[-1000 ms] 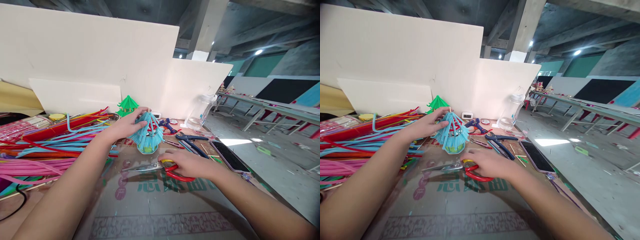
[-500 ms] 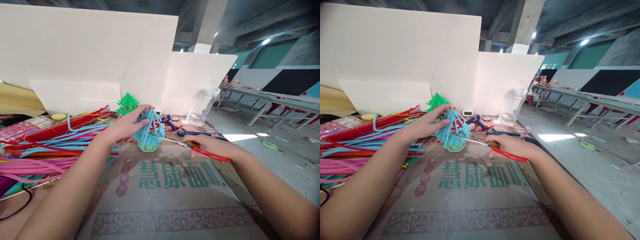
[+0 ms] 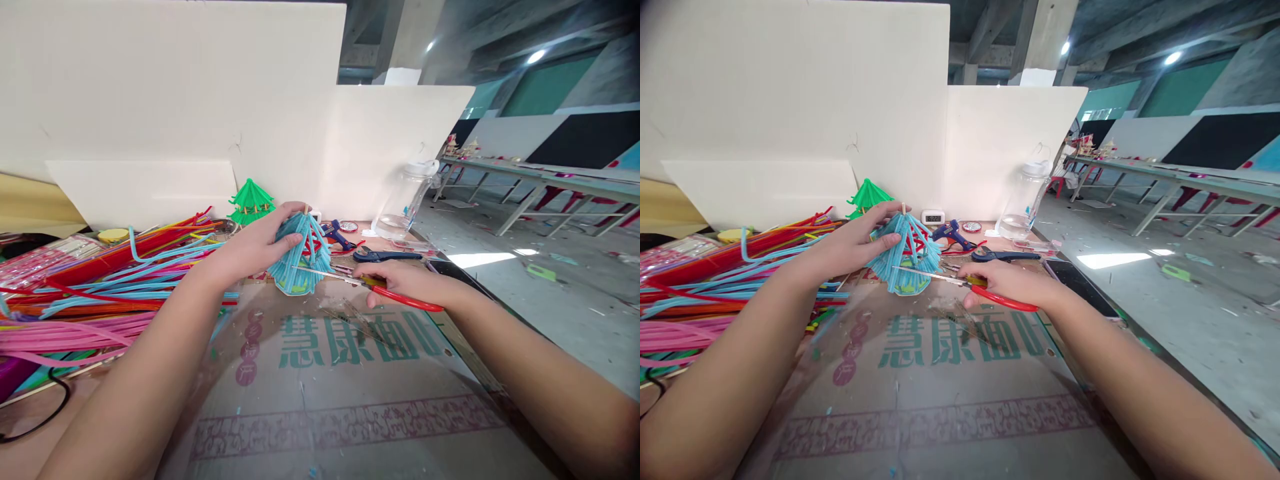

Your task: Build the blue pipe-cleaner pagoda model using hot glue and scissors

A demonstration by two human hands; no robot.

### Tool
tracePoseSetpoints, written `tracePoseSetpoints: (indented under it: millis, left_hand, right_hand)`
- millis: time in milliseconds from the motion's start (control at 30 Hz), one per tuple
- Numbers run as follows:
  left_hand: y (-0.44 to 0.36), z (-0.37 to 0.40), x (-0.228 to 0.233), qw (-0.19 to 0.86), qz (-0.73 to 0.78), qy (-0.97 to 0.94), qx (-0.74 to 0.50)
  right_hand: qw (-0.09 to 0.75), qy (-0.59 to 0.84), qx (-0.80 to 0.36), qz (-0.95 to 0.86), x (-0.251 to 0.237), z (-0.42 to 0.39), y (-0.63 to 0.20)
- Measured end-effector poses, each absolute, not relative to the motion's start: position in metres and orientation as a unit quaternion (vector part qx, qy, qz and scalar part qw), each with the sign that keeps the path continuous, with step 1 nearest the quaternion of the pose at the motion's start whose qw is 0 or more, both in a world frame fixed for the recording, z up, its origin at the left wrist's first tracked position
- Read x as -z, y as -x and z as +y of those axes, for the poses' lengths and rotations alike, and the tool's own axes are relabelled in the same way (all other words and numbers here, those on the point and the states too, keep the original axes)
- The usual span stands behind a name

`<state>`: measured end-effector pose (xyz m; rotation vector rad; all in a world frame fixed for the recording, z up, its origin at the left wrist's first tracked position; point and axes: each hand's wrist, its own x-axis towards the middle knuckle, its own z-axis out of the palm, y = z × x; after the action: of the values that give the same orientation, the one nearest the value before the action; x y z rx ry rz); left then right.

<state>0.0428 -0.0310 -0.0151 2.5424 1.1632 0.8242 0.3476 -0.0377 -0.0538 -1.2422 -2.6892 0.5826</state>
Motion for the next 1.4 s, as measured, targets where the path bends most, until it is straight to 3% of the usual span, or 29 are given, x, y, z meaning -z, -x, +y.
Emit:
tracePoseSetpoints:
  millis: [1400]
  left_hand:
    - [-0.046, -0.035, 0.014, 0.098, 0.397, -0.869, -0.279]
  right_hand:
    - [0.064, 0.430, -0.149, -0.888, 0.050, -0.055, -0.329]
